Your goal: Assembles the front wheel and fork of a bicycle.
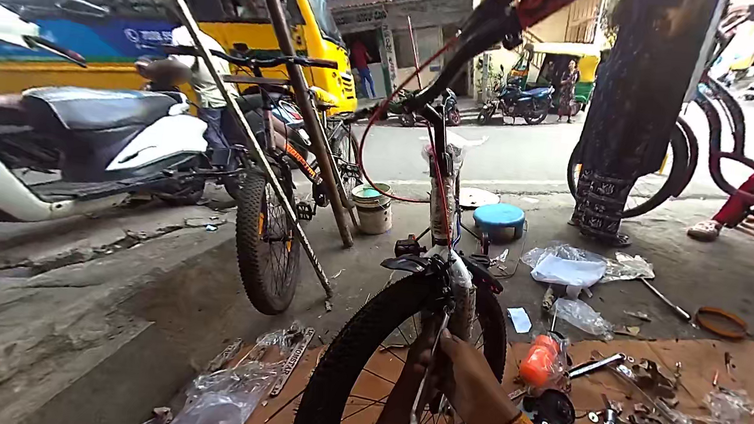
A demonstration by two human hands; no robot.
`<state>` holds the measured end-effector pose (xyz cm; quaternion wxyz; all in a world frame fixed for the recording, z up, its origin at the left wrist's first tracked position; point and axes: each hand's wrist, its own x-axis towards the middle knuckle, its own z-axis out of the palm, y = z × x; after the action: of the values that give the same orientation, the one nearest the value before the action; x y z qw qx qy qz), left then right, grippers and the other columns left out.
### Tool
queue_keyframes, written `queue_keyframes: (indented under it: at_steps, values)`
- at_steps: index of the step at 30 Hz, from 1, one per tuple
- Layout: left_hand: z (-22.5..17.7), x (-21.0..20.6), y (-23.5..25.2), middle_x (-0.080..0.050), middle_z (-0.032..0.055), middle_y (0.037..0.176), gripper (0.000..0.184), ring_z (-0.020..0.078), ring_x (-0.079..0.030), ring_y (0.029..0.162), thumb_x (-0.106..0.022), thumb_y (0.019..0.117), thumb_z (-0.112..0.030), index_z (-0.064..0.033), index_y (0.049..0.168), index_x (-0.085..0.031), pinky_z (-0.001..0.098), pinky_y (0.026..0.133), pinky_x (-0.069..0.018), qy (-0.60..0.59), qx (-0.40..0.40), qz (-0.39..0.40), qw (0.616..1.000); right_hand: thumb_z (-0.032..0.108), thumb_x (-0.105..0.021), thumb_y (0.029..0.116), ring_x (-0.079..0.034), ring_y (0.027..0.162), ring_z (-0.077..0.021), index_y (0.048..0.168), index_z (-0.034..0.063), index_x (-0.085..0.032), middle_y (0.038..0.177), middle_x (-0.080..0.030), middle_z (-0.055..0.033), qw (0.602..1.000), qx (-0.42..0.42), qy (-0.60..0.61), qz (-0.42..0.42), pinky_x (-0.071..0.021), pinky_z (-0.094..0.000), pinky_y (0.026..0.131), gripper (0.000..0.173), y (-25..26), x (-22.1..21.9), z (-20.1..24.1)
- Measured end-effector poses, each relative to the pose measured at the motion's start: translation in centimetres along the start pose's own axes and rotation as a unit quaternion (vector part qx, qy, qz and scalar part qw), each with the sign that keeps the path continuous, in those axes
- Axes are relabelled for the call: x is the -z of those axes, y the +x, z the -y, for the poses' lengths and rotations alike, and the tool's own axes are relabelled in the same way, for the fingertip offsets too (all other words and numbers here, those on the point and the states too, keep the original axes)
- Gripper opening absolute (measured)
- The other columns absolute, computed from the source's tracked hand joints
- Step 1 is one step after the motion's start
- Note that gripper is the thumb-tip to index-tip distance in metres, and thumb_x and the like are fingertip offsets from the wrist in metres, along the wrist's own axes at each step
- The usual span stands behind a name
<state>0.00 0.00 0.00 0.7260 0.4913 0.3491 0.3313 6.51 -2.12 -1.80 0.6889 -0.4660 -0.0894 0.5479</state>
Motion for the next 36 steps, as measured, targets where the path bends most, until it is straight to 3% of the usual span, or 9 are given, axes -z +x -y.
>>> queue_keyframes:
  at_steps: [3, 5, 7, 9, 11, 14, 19, 24, 36]
  values:
    - [-0.6, 0.6, -0.9, -0.058, 0.0140, 0.139, 0.049, 0.0208, -0.059, 0.120, -0.017, 0.1134, -0.023, 0.0004, 0.150, -0.040, 0.0386, 0.104, -0.0453, 0.125, 0.010, -0.008, 0.992, 0.029, -0.034, 0.1139, -0.061, 0.065, -0.0143, 0.118, 0.0025, -0.057, 0.080, -0.059, -0.0044, 0.992, 0.070, -0.106, 0.005, -0.0556, -0.0306, 0.063, 0.035, -0.3, 3.2, -0.4]
    - [2.3, 5.2, -1.1, -0.064, 0.0164, 0.133, 0.038, 0.0230, -0.065, 0.118, -0.037, 0.1073, -0.010, 0.0075, 0.136, -0.055, 0.0405, 0.102, -0.0534, 0.244, -0.221, -0.018, 0.944, 0.029, -0.044, 0.1111, -0.053, 0.060, -0.0105, 0.113, 0.0030, -0.060, 0.077, -0.055, -0.0018, 0.974, 0.158, -0.161, 0.003, -0.0489, -0.0273, 0.056, 0.031, -0.2, 5.9, -1.1]
    - [2.9, 10.9, -1.5, -0.065, 0.0152, 0.133, 0.038, 0.0222, -0.063, 0.121, -0.054, 0.1009, -0.017, 0.0034, 0.132, -0.061, 0.0404, 0.103, -0.0532, 0.356, -0.437, -0.111, 0.818, 0.030, -0.064, 0.1006, -0.055, 0.064, -0.0127, 0.107, 0.0045, -0.065, 0.078, -0.059, -0.0029, 0.944, 0.238, -0.227, -0.032, -0.0486, -0.0312, 0.060, 0.026, 0.4, 8.2, -1.0]
    - [0.8, 15.4, -2.5, -0.057, 0.0223, 0.141, 0.053, 0.0362, -0.054, 0.132, -0.057, 0.0999, -0.033, 0.0033, 0.138, -0.056, 0.0538, 0.112, -0.0416, 0.458, -0.445, -0.213, 0.739, 0.034, -0.075, 0.0906, -0.060, 0.070, -0.0162, 0.111, 0.0066, -0.069, 0.081, -0.064, -0.0038, 0.914, 0.280, -0.286, -0.068, -0.0531, -0.0378, 0.067, 0.035, 1.2, 9.5, -0.3]
    - [-0.4, 18.1, -2.5, -0.058, 0.0198, 0.140, 0.070, 0.0370, -0.055, 0.131, -0.056, 0.0974, -0.054, -0.0035, 0.146, -0.051, 0.0583, 0.110, -0.0420, 0.505, -0.299, -0.233, 0.775, 0.039, -0.078, 0.0863, -0.067, 0.084, -0.0181, 0.119, 0.0106, -0.070, 0.094, -0.070, -0.0041, 0.888, 0.290, -0.344, -0.090, -0.0568, -0.0441, 0.079, 0.044, 2.4, 9.8, 0.9]
    - [-1.0, 18.1, -4.0, -0.072, 0.0151, 0.110, 0.073, 0.0311, -0.070, 0.103, -0.061, 0.0903, -0.063, -0.0071, 0.137, -0.059, 0.0587, 0.091, -0.0548, 0.535, -0.171, -0.163, 0.811, 0.031, -0.082, 0.0861, -0.071, 0.101, -0.0184, 0.128, 0.0092, -0.068, 0.111, -0.074, -0.0059, 0.901, 0.256, -0.346, -0.049, -0.0582, -0.0434, 0.091, 0.049, 4.3, 8.9, 2.3]
    - [-0.4, 14.1, -8.9, -0.072, 0.0122, 0.096, 0.080, 0.0256, -0.072, 0.085, -0.077, 0.0784, -0.061, 0.0002, 0.126, -0.060, 0.0525, 0.075, -0.0595, 0.496, -0.211, -0.055, 0.840, 0.017, -0.073, 0.0954, -0.054, 0.056, -0.0102, 0.112, 0.0008, -0.066, 0.078, -0.065, -0.0064, 0.953, 0.167, -0.252, -0.006, -0.0436, -0.0265, 0.050, 0.024, 5.9, 8.0, 3.7]
    - [2.7, 14.2, -8.4, -0.068, 0.0064, 0.101, 0.086, 0.0101, -0.067, 0.084, -0.068, 0.0807, -0.070, 0.0005, 0.128, -0.054, 0.0328, 0.072, -0.0590, 0.370, -0.227, -0.064, 0.899, 0.015, -0.079, 0.0903, -0.052, 0.054, -0.0110, 0.107, 0.0003, -0.067, 0.075, -0.064, -0.0076, 0.947, 0.146, -0.281, -0.053, -0.0441, -0.0268, 0.050, 0.025, 6.9, 7.5, 3.8]
    - [3.3, 14.8, -8.0, -0.067, 0.0055, 0.102, 0.088, 0.0063, -0.066, 0.086, -0.069, 0.0811, -0.071, 0.0036, 0.125, -0.054, 0.0269, 0.074, -0.0586, 0.298, -0.248, -0.049, 0.920, 0.011, -0.079, 0.0884, -0.052, 0.055, -0.0103, 0.105, 0.0017, -0.068, 0.078, -0.066, -0.0072, 0.939, 0.192, -0.284, -0.017, -0.0437, -0.0254, 0.050, 0.022, 7.3, 8.1, 3.0]
